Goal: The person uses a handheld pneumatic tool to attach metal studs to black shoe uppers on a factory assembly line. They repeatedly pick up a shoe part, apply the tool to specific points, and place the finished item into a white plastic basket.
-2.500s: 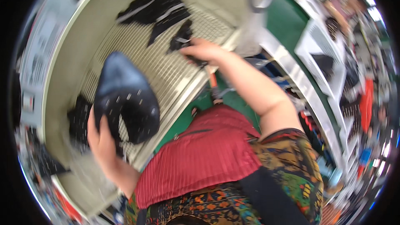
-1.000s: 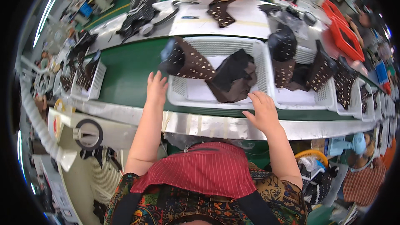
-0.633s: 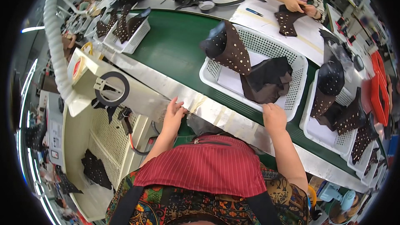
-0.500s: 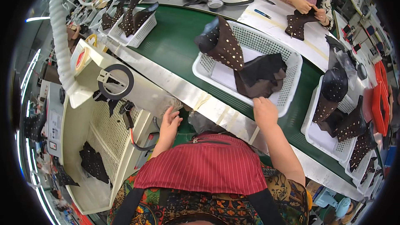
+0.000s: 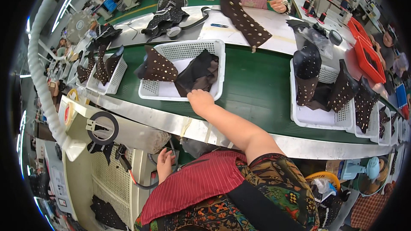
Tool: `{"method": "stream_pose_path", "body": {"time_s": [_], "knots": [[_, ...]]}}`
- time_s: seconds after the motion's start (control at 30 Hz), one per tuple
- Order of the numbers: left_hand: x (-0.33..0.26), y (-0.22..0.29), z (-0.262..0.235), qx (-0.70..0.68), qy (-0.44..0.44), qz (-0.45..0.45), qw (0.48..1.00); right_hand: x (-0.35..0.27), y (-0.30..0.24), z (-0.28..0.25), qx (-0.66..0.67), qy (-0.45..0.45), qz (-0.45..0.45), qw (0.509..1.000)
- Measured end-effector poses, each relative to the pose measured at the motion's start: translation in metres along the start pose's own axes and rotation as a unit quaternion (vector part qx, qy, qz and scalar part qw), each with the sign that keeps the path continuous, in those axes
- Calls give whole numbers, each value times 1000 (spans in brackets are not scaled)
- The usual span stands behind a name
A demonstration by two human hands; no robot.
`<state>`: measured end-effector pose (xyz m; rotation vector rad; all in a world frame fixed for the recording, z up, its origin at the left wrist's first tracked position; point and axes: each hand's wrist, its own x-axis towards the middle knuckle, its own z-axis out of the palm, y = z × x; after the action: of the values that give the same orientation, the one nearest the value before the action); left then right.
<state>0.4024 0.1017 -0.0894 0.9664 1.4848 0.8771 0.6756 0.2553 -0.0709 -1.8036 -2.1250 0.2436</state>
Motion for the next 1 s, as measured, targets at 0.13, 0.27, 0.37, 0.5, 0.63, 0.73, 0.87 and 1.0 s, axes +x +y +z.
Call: {"method": "stream_pose_path", "body": {"time_s": [0.13, 0.27, 0.37, 0.5, 0.63, 0.73, 0.87, 1.0], "knots": [[-1, 3, 2, 6, -16, -5, 1000, -7, 7, -14, 163, 155, -115, 967], [2, 3, 1, 7, -17, 1, 1000, -40, 21, -74, 190, 270, -72, 941], [3, 3, -1, 6, -19, 4, 1000, -48, 42, -97, 250, 278, -6, 927], [-1, 5, 2, 57, -30, 40, 997, -19, 87, -99, 281, 273, 120, 912], [-9, 14, 0, 156, -35, 66, 985, 39, 128, -93, 197, 275, 150, 929], [-23, 24, -4, 220, -15, 65, 973, 83, 131, -100, 72, 196, 135, 969], [-37, 21, -14, 237, 14, 63, 969, 133, 144, -100, -49, 20, 144, 988], [-50, 16, -19, 211, 50, 43, 975, 150, 146, -109, -141, -125, 162, 969]]}}
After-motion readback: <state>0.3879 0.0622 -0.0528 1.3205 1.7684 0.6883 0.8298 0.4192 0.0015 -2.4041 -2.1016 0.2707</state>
